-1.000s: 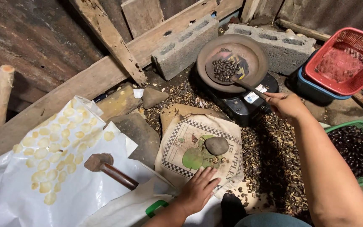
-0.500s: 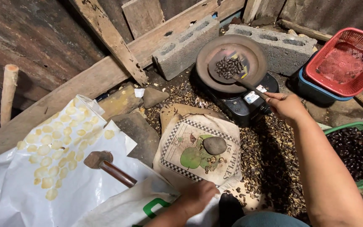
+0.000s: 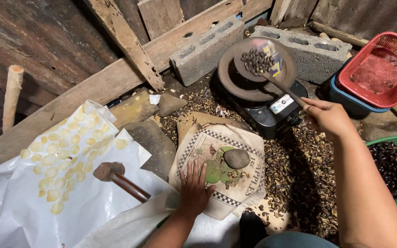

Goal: Cracking nuts with a wooden mallet and cleaning the kernels with a stone

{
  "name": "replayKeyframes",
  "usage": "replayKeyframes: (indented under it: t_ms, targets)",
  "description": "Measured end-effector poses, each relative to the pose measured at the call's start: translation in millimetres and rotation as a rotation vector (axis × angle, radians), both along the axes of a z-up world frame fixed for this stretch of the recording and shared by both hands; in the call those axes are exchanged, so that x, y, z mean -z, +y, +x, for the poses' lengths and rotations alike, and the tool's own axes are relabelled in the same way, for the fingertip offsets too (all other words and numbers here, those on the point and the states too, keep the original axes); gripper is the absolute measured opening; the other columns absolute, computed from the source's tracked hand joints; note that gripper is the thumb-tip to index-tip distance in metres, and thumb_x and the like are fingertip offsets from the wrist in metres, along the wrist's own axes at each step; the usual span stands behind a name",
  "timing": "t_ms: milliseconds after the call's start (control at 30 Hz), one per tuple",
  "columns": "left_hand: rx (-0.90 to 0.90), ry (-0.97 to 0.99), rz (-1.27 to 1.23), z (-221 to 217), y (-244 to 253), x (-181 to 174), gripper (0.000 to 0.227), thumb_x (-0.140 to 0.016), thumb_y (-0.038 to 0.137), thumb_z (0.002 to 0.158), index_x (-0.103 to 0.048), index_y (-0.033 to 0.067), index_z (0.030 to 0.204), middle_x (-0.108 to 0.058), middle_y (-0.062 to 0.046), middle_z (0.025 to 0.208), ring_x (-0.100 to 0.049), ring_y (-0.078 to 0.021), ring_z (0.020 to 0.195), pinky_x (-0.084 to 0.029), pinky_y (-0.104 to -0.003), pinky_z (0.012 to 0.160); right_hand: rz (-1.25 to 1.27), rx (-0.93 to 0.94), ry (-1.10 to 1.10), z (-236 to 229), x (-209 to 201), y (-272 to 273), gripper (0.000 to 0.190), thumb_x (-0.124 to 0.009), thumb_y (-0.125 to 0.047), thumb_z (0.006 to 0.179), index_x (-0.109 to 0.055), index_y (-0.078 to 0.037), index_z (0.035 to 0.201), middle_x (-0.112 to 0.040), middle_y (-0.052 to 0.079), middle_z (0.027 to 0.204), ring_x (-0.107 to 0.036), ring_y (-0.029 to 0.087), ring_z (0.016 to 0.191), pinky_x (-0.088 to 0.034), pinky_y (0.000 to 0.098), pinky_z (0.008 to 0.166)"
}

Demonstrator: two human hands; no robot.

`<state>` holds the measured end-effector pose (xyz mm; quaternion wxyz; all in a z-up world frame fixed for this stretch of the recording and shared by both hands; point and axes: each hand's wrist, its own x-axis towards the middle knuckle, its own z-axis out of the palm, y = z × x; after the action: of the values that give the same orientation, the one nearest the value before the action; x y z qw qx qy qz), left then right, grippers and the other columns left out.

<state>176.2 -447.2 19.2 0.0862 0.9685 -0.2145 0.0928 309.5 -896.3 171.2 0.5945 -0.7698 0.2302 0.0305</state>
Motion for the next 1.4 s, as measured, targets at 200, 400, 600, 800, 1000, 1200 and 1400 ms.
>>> replayKeyframes:
  t_ms: [200, 400, 600, 800, 1000, 1200, 1400]
  targets:
    - [-0.011, -0.005, 0.049, 1, 0, 2, 0.091, -0.061, 0.059, 0.091, -0.031, 0.0072, 0.160, -0.020, -0.026, 0.168, -0.015, -0.0455, 0.155, -0.011, -0.066, 0.118, -0.043, -0.005, 0.078, 4, -3, 25, 0.027, -0.061, -0.010, 0.101, -0.075, -0.011, 0.125, -0.057, 0.008, 0.065, -0.041, 0.014, 0.048, -0.029, 0.0263, 0.041]
    - [-0.022, -0.090, 0.139, 3, 2, 8, 0.099, -0.061, 0.067, 0.088, -0.029, 0.0097, 0.162, -0.017, -0.023, 0.170, -0.015, -0.0421, 0.156, -0.011, -0.062, 0.120, -0.033, 0.001, 0.146, -6, -43, 42, 0.026, -0.062, -0.016, 0.103, -0.074, -0.017, 0.126, -0.059, 0.007, 0.066, -0.039, 0.011, 0.047, -0.028, 0.0257, 0.040]
    - [-0.008, -0.086, 0.146, 3, 4, 12, 0.099, -0.058, 0.067, 0.091, -0.025, 0.0084, 0.163, -0.013, -0.025, 0.170, -0.011, -0.0422, 0.157, -0.008, -0.063, 0.120, -0.011, 0.016, 0.113, -9, -23, 40, 0.028, -0.061, -0.013, 0.102, -0.073, -0.015, 0.128, -0.059, 0.006, 0.067, -0.039, 0.011, 0.047, -0.029, 0.0257, 0.040]
    - [-0.034, -0.177, 0.291, 5, 8, 28, 0.102, -0.046, 0.076, 0.092, -0.016, 0.0113, 0.165, -0.005, -0.023, 0.173, -0.001, -0.0399, 0.160, -0.002, -0.061, 0.122, 0.048, -0.016, 0.099, -11, -1, 27, 0.026, -0.062, -0.008, 0.100, -0.075, -0.009, 0.123, -0.057, 0.006, 0.067, -0.040, 0.012, 0.048, -0.026, 0.0251, 0.039]
    - [-0.060, -0.242, 0.355, 7, 8, 24, 0.105, -0.041, 0.080, 0.090, -0.012, 0.0122, 0.165, -0.001, -0.024, 0.173, 0.000, -0.0392, 0.160, -0.003, -0.060, 0.123, 0.007, -0.005, 0.085, -19, -9, 31, 0.027, -0.061, -0.008, 0.101, -0.073, -0.009, 0.126, -0.054, 0.006, 0.064, -0.038, 0.012, 0.048, -0.026, 0.0254, 0.040]
    - [-0.023, 0.002, 0.030, 5, 1, 1, 0.095, -0.061, 0.064, 0.091, -0.031, 0.0077, 0.161, -0.020, -0.025, 0.168, -0.017, -0.0434, 0.155, -0.013, -0.069, 0.115, -0.400, -0.113, 0.191, -49, -56, 40, 0.032, -0.066, -0.016, 0.101, -0.075, -0.016, 0.132, -0.068, 0.018, 0.072, -0.052, 0.023, 0.057, -0.038, 0.0344, 0.050]
    - [-0.095, 0.241, -0.279, 33, -20, -25, 0.131, -0.082, 0.059, 0.080, -0.005, -0.0078, 0.161, 0.007, -0.036, 0.167, 0.003, -0.0507, 0.156, -0.003, -0.055, 0.126, -0.510, -0.275, 0.433, -86, -89, 64, 0.037, -0.069, -0.009, 0.099, -0.077, -0.022, 0.133, -0.076, 0.023, 0.069, -0.045, 0.022, 0.049, -0.034, 0.0316, 0.044]
